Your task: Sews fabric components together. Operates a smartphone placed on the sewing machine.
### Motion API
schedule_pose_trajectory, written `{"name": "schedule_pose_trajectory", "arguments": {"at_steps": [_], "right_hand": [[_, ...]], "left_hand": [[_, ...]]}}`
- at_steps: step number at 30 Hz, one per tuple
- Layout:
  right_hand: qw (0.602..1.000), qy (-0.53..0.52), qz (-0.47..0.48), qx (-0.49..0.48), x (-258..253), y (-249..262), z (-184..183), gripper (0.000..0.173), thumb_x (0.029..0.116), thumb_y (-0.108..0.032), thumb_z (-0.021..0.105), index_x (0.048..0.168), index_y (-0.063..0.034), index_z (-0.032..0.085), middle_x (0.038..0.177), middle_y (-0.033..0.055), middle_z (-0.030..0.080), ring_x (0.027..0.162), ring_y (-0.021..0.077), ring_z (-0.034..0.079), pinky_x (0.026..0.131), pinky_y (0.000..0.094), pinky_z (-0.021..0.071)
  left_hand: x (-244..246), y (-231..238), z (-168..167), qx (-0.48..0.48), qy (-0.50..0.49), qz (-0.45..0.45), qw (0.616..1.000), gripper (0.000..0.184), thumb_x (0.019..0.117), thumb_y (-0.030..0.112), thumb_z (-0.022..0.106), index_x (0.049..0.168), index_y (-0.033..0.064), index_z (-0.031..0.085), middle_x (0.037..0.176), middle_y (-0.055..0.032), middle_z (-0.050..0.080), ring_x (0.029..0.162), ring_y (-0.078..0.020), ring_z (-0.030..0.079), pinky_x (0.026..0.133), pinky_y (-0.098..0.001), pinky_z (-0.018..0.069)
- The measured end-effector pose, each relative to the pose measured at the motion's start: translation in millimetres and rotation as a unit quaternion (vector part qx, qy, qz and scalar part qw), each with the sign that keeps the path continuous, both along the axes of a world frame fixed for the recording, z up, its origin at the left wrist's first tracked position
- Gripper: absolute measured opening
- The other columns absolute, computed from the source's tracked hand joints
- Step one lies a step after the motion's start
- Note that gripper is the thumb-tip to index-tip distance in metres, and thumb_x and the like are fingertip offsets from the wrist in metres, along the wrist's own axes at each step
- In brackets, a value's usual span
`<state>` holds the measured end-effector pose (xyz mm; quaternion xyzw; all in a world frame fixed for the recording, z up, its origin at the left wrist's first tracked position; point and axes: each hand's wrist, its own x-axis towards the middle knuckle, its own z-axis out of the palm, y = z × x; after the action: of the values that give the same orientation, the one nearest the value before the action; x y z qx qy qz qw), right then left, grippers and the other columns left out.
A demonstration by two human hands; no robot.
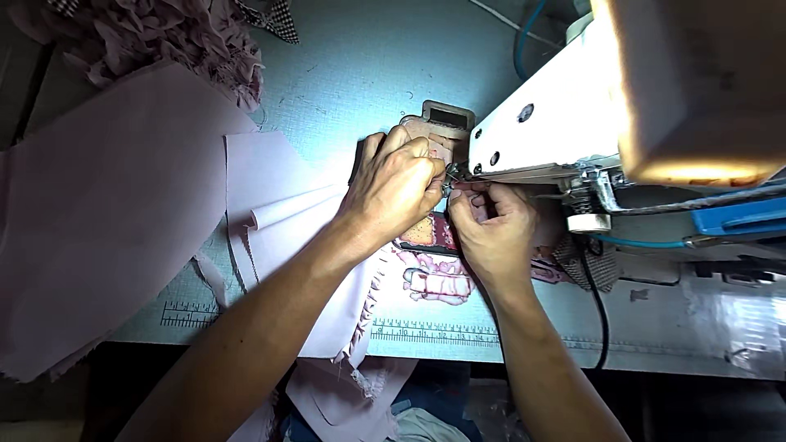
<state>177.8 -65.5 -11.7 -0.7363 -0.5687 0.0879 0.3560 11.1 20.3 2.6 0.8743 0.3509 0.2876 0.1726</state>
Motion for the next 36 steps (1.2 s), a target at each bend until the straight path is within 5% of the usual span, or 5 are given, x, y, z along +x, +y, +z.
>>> {"name": "schedule_pose_trajectory", "arguments": {"at_steps": [18,24,28,31,36], "right_hand": [[0.999,0.023,0.009,-0.029,1,3,10,0.017,0.0948,-0.026,0.072,0.101,-0.0099,0.073,0.090,-0.0007,0.068,0.077,0.0013,0.059,0.070,0.0212,0.0481],[0.998,-0.008,0.009,-0.054,-6,7,14,0.016,0.0961,-0.022,0.069,0.099,-0.0070,0.071,0.085,0.0047,0.066,0.073,0.0116,0.059,0.066,0.0329,0.0491],[0.997,-0.020,-0.014,-0.077,-8,7,14,0.016,0.0971,-0.023,0.064,0.097,-0.0071,0.067,0.076,0.0078,0.061,0.064,0.0202,0.056,0.056,0.0428,0.0456],[0.998,-0.009,-0.044,-0.052,-6,-2,18,0.017,0.0965,-0.020,0.063,0.102,-0.0051,0.067,0.082,0.0079,0.062,0.072,0.0188,0.060,0.064,0.0410,0.0492],[0.999,0.001,-0.025,-0.030,1,-3,12,0.018,0.0984,-0.024,0.068,0.105,-0.0077,0.072,0.085,0.0066,0.067,0.072,0.0167,0.062,0.066,0.0390,0.0533]], "left_hand": [[7,0,-14,0.089,0.004,0.002,0.996,0.017,0.0956,0.020,0.063,0.084,0.0157,0.075,0.086,-0.0033,0.066,0.096,-0.0255,0.063,0.099,-0.0489,0.0388],[7,3,-16,0.067,0.034,-0.014,0.997,0.021,0.1008,0.025,0.058,0.094,0.0192,0.078,0.087,-0.0018,0.066,0.097,-0.0239,0.061,0.101,-0.0482,0.0378],[7,6,-18,0.038,0.026,-0.024,0.999,0.022,0.1013,0.031,0.058,0.100,0.0243,0.080,0.100,-0.0007,0.066,0.106,-0.0221,0.059,0.103,-0.0468,0.0374],[5,8,-19,0.020,-0.008,-0.033,0.999,0.020,0.0994,0.030,0.061,0.100,0.0263,0.081,0.113,0.0011,0.068,0.117,-0.0214,0.057,0.106,-0.0475,0.0366],[7,8,-19,0.023,0.008,-0.025,0.999,0.020,0.0997,0.032,0.062,0.102,0.0261,0.081,0.112,-0.0003,0.067,0.117,-0.0223,0.057,0.107,-0.0464,0.0376]]}}
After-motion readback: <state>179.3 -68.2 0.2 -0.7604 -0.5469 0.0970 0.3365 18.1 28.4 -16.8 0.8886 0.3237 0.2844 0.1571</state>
